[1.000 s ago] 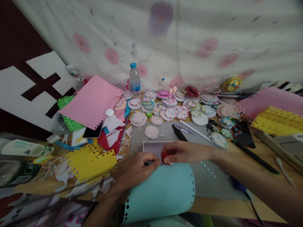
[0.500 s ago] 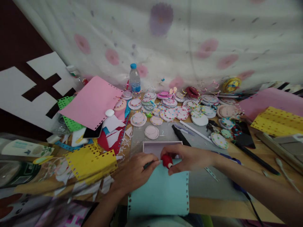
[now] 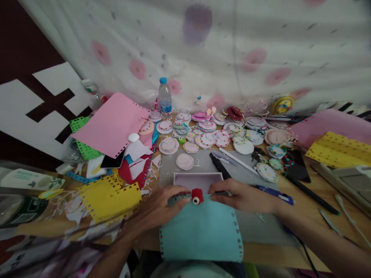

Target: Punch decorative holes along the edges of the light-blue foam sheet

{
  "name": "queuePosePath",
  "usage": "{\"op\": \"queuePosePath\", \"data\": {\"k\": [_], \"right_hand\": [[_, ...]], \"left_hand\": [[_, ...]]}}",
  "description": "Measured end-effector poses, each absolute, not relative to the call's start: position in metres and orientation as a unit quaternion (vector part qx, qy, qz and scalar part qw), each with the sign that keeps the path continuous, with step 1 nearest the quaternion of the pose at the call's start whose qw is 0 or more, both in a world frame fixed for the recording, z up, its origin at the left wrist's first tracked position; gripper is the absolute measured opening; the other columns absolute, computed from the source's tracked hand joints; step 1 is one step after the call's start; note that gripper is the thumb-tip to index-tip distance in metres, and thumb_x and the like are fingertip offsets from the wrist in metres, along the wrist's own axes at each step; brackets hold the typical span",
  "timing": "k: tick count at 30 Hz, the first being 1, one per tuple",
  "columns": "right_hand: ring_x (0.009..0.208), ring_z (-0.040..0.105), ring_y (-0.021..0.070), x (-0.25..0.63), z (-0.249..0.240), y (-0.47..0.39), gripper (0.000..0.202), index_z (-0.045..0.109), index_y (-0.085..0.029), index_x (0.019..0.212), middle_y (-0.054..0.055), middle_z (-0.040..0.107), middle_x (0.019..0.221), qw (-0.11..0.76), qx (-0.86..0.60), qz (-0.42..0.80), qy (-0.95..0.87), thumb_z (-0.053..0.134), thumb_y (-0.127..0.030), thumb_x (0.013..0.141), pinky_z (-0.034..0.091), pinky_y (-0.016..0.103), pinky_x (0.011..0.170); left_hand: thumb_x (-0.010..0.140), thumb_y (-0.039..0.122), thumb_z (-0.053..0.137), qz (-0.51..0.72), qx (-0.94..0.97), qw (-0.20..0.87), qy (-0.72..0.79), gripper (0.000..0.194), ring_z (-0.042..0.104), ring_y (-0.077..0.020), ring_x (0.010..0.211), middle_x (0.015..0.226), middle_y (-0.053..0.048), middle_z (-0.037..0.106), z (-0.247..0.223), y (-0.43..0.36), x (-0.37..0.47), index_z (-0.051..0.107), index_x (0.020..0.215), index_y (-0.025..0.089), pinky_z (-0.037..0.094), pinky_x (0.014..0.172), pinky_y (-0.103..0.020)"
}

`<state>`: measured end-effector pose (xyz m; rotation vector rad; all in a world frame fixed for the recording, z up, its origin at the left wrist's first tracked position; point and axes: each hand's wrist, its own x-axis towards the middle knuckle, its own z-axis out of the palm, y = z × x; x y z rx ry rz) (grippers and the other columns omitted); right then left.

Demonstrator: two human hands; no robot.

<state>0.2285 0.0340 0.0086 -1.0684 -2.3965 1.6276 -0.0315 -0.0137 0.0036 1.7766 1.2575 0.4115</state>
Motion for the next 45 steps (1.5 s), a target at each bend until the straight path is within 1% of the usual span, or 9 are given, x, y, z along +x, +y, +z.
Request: {"op": "queuePosePath", "data": {"k": [2, 5, 9, 12, 16, 23, 32, 40, 45], "right_hand": [[0.078, 0.055, 0.0171, 0.226, 0.005, 0.034, 0.037, 0.065, -0.018, 0.093, 0.003, 0.063, 0.084, 0.03, -0.342, 0.532, -0.774, 0.043, -0.048, 0.091, 0.044, 0.025, 0.068], [0.076, 0.053, 0.0159, 0.223, 0.001, 0.035, 0.036, 0.064, -0.016, 0.091, 0.002, 0.06, 0.082, 0.032, -0.333, 0.548, -0.767, 0.044, -0.047, 0.091, 0.043, 0.025, 0.068], [0.071, 0.049, 0.014, 0.22, -0.004, 0.034, 0.035, 0.062, -0.015, 0.086, 0.001, 0.056, 0.076, 0.054, -0.332, 0.585, -0.738, 0.045, -0.046, 0.09, 0.04, 0.024, 0.065], [0.069, 0.046, 0.0132, 0.221, -0.008, 0.032, 0.035, 0.06, -0.015, 0.085, 0.0, 0.052, 0.075, 0.075, -0.346, 0.597, -0.72, 0.047, -0.047, 0.089, 0.038, 0.023, 0.062], [0.062, 0.041, 0.0115, 0.22, -0.016, 0.032, 0.037, 0.06, -0.014, 0.083, -0.001, 0.049, 0.07, 0.086, -0.367, 0.61, -0.697, 0.048, -0.049, 0.087, 0.035, 0.022, 0.056], [0.06, 0.04, 0.0107, 0.214, -0.025, 0.035, 0.038, 0.062, -0.011, 0.081, 0.001, 0.052, 0.07, 0.105, -0.387, 0.62, -0.674, 0.052, -0.048, 0.084, 0.032, 0.023, 0.054], [0.056, 0.037, 0.0094, 0.214, -0.023, 0.034, 0.04, 0.06, -0.012, 0.076, -0.001, 0.047, 0.065, 0.116, -0.394, 0.635, -0.654, 0.053, -0.051, 0.08, 0.03, 0.022, 0.052], [0.059, 0.04, 0.011, 0.213, -0.023, 0.034, 0.039, 0.062, -0.013, 0.075, 0.001, 0.051, 0.067, 0.129, -0.395, 0.602, -0.682, 0.052, -0.051, 0.081, 0.033, 0.023, 0.053], [0.059, 0.041, 0.011, 0.214, -0.024, 0.033, 0.039, 0.063, -0.012, 0.076, 0.001, 0.052, 0.068, 0.126, -0.395, 0.599, -0.685, 0.051, -0.048, 0.082, 0.033, 0.023, 0.052]], "left_hand": [[0.085, 0.04, 0.056, 0.151, 0.7, 0.497, 0.49, 0.041, 0.061, -0.0203, 0.097, 0.112, -0.006, 0.068, 0.008, -0.002, -0.031, 0.061, 0.121, 0.021, 0.046, 0.085, -0.031], [0.079, 0.048, 0.061, 0.104, 0.683, 0.556, 0.462, 0.055, 0.062, -0.0166, 0.077, 0.101, -0.006, 0.069, 0.01, 0.017, -0.028, 0.057, 0.125, 0.019, 0.047, 0.065, -0.024], [0.074, 0.05, 0.066, 0.039, 0.721, 0.559, 0.406, 0.048, 0.054, -0.0124, 0.062, 0.081, -0.002, 0.065, 0.009, 0.035, -0.022, 0.067, 0.11, 0.018, 0.039, 0.052, -0.019], [0.074, 0.047, 0.068, 0.031, 0.725, 0.567, 0.39, 0.039, 0.054, -0.0121, 0.064, 0.077, -0.001, 0.064, 0.008, 0.042, -0.018, 0.069, 0.099, 0.018, 0.038, 0.053, -0.019], [0.075, 0.042, 0.068, 0.016, 0.658, 0.651, 0.378, 0.028, 0.057, -0.0121, 0.064, 0.076, 0.0, 0.067, 0.005, 0.049, -0.014, 0.07, 0.09, 0.018, 0.04, 0.055, -0.019], [0.072, 0.032, 0.071, 0.008, 0.561, 0.737, 0.378, 0.016, 0.062, -0.0123, 0.07, 0.075, 0.001, 0.07, 0.006, 0.058, -0.004, 0.072, 0.08, 0.019, 0.044, 0.067, -0.022], [0.069, 0.035, 0.073, -0.072, 0.56, 0.734, 0.378, 0.026, 0.058, -0.0135, 0.071, 0.076, 0.0, 0.067, 0.011, 0.069, -0.003, 0.069, 0.084, 0.015, 0.04, 0.064, -0.021], [0.062, 0.043, 0.077, -0.108, 0.571, 0.733, 0.353, 0.034, 0.053, -0.0125, 0.064, 0.072, 0.0, 0.063, 0.008, 0.072, 0.001, 0.066, 0.078, 0.015, 0.038, 0.059, -0.022], [0.064, 0.045, 0.076, -0.121, 0.592, 0.717, 0.347, 0.034, 0.051, -0.0116, 0.062, 0.069, 0.0, 0.061, 0.006, 0.076, 0.002, 0.066, 0.077, 0.016, 0.036, 0.057, -0.022]]}}
